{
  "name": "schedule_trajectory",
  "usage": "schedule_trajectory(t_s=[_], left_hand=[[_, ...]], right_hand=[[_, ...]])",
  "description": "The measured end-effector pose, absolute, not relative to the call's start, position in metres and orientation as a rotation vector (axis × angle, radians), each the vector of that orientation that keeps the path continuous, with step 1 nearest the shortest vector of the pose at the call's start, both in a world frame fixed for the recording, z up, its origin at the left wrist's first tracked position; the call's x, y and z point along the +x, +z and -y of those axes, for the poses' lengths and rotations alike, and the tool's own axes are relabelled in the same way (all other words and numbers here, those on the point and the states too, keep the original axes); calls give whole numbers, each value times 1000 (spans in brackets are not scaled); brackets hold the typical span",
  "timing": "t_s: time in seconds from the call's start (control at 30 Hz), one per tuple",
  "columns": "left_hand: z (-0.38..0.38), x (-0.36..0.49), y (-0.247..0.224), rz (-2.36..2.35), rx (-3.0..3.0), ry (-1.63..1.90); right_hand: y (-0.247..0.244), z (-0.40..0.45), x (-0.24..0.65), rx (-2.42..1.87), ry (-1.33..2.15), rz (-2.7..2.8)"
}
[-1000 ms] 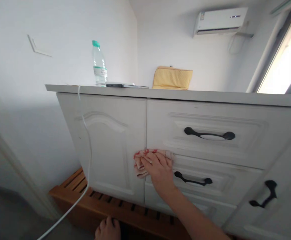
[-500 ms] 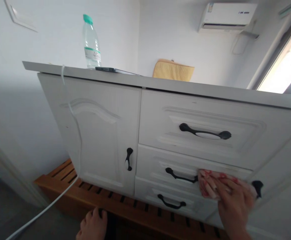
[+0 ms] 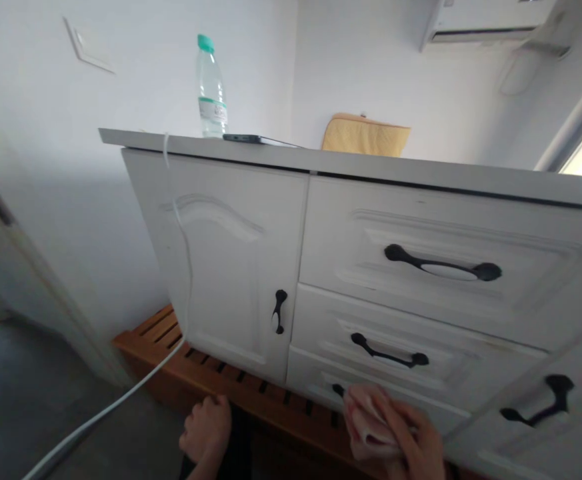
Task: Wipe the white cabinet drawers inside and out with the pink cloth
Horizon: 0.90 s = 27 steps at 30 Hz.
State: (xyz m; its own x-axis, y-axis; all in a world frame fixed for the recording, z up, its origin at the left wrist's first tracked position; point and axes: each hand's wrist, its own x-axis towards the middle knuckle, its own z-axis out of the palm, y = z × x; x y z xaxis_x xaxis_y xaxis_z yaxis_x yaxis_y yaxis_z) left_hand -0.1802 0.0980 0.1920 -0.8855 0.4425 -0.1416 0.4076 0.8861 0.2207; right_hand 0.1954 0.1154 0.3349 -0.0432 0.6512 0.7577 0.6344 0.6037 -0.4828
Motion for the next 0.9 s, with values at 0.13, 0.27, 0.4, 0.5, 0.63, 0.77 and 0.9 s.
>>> schedule_trajectory(t_s=[0.13, 0.27, 0.4, 0.5, 0.63, 0.77, 0.9], left_hand=[[-99, -178, 190, -2930, 666, 259], [-98, -177, 190, -2951, 699, 267], [-98, -178, 188, -2962, 709, 293], [-98, -180, 186, -2964, 717, 292], [-98, -181, 183, -2944, 722, 273], [-99, -182, 183, -2910, 728, 255], [-100, -185, 183, -2869, 747, 242]], right_hand=[[427, -151, 133, -921, -237, 1511], [459, -200, 67, -893, -526, 1573], [425, -210, 30, -963, -550, 1735], [379, -198, 27, -979, -453, 1820], [333, -180, 36, -1060, -244, 1905], [341, -174, 38, -1037, -80, 1801], [366, -186, 23, -835, -201, 1716]])
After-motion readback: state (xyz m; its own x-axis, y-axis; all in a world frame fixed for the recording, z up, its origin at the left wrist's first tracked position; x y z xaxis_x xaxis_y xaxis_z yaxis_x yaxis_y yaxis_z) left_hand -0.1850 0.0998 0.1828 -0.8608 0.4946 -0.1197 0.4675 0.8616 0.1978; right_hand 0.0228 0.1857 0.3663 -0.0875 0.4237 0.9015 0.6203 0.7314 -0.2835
